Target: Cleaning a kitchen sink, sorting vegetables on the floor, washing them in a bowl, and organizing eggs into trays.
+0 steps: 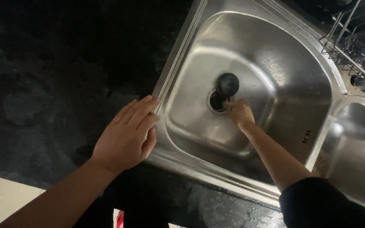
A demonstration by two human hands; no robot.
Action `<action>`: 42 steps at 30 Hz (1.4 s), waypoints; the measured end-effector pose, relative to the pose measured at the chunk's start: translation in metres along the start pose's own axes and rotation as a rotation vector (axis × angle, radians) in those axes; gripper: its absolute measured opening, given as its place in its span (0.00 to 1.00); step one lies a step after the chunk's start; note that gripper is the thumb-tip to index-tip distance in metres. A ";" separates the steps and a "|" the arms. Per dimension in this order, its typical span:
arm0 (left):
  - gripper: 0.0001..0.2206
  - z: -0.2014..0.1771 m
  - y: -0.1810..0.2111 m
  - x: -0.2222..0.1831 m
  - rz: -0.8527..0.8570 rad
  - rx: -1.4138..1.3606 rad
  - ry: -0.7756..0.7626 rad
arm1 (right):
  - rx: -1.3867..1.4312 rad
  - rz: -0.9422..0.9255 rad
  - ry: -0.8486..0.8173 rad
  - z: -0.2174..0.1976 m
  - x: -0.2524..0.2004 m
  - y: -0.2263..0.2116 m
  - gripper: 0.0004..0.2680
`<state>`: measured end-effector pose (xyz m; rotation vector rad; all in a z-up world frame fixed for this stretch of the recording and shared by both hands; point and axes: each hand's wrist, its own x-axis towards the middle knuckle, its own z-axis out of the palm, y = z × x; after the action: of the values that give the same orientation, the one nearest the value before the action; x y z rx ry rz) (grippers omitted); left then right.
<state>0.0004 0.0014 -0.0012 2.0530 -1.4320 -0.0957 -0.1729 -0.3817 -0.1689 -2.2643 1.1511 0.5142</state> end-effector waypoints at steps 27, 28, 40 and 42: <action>0.09 0.001 0.000 0.000 0.000 -0.011 0.009 | 0.018 0.126 0.015 -0.025 0.007 -0.055 0.27; 0.08 0.002 -0.001 0.000 0.004 -0.010 0.007 | 0.120 0.103 0.162 -0.016 0.006 -0.046 0.29; 0.08 0.005 -0.003 -0.002 0.023 0.012 0.024 | -0.501 -0.302 0.022 0.052 -0.043 0.012 0.33; 0.09 0.006 -0.005 -0.003 0.015 -0.001 0.004 | -0.573 -0.443 0.074 0.052 -0.041 0.004 0.32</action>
<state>0.0007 0.0020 -0.0094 2.0400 -1.4440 -0.0859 -0.2040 -0.3260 -0.1882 -2.9382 0.5312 0.6384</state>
